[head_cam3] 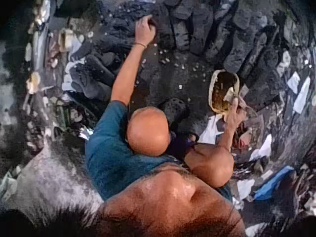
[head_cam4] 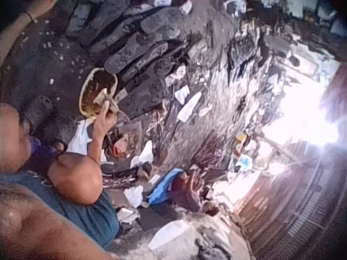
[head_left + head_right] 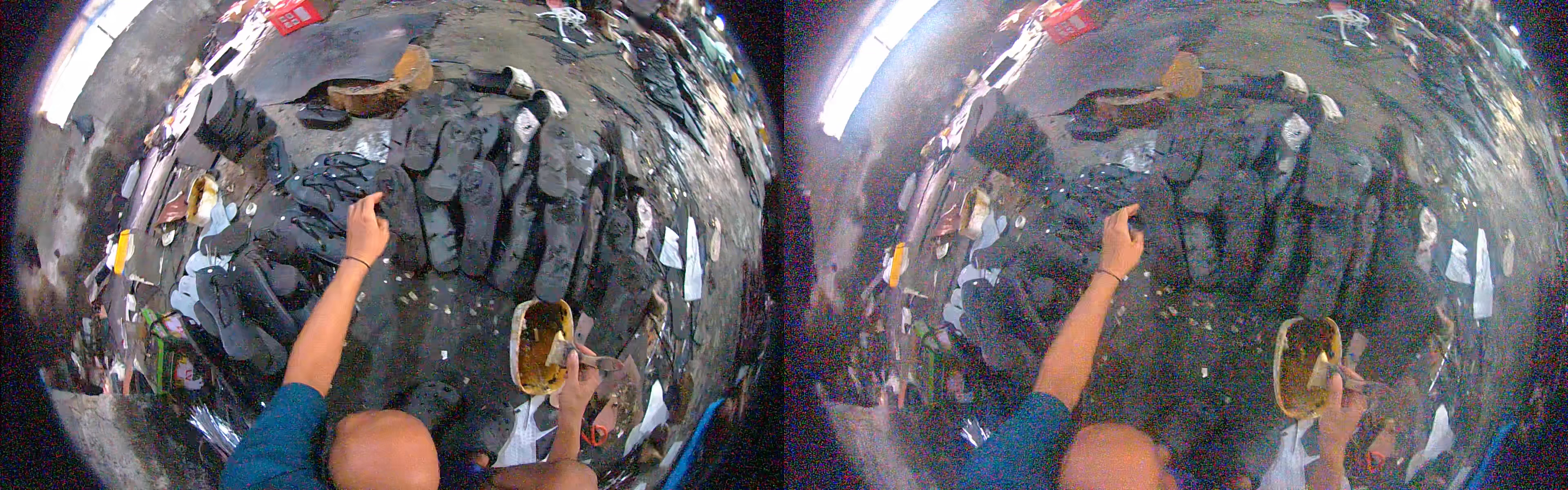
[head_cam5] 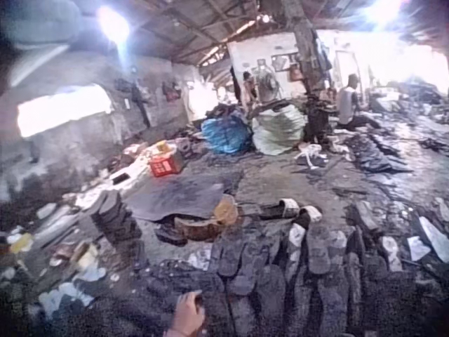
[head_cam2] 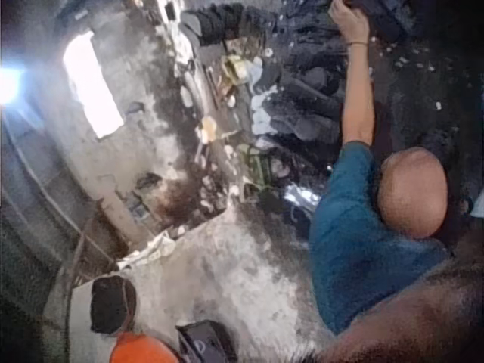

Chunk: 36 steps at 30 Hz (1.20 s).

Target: The person sits on the ground and repeatedly applies glue to the soles of multiple black sandals using a brush. They dip the brush into a yellow container, spread the adhesive on each sandal, and place the treated sandals back on the floor.

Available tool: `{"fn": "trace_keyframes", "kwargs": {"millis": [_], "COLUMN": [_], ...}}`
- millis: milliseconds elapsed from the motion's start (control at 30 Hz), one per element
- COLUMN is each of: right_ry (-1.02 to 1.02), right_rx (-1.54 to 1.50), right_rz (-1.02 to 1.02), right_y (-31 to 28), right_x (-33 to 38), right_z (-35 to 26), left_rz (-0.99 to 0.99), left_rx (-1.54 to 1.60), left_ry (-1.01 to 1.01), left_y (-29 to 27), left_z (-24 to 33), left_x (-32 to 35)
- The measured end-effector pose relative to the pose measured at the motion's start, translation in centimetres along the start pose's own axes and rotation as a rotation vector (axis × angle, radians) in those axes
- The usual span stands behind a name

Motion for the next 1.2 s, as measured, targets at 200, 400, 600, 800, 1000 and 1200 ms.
{"fn": "trace_keyframes", "kwargs": {"millis": [200,400,600,800,1000,1200], "right_ry": [-0.17,-0.401,-0.222,-0.262,-0.287,-0.072], "right_rx": [0.263,0.559,0.712,1.02,0.823,0.566], "right_rz": [-0.088,-0.089,-0.033,-0.386,-0.38,-0.534], "right_y": [1.7,5.1,1.3,-1.9,-4.1,-2.8], "right_x": [-0.2,-1.2,0.2,4.5,5.8,5.5], "right_z": [-2.0,-4.2,-7.1,-3.9,-4.9,-7.2], "left_rz": [-0.501,0.055,0.377,-0.8,-0.828,-0.736], "left_rx": [-0.691,-0.396,0.127,0.413,-0.004,0.352], "left_ry": [0.079,0.012,0.284,0.1,0.529,0.319], "left_y": [-1.2,-7.3,-18.3,-12.0,-7.7,-2.4], "left_z": [-6.5,-8.5,7.3,5.1,1.8,8.6], "left_x": [-2.1,-5.0,4.3,28.7,33.6,31.6]}}
Point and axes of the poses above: each hand's wrist, its own x-axis away from the middle knuckle, its own y-axis out of the palm, z = x × y, the point moved 3 cm from there along -x, towards the middle knuckle, and after that the axes turned 7 degrees about z, right-handed, at the moved point
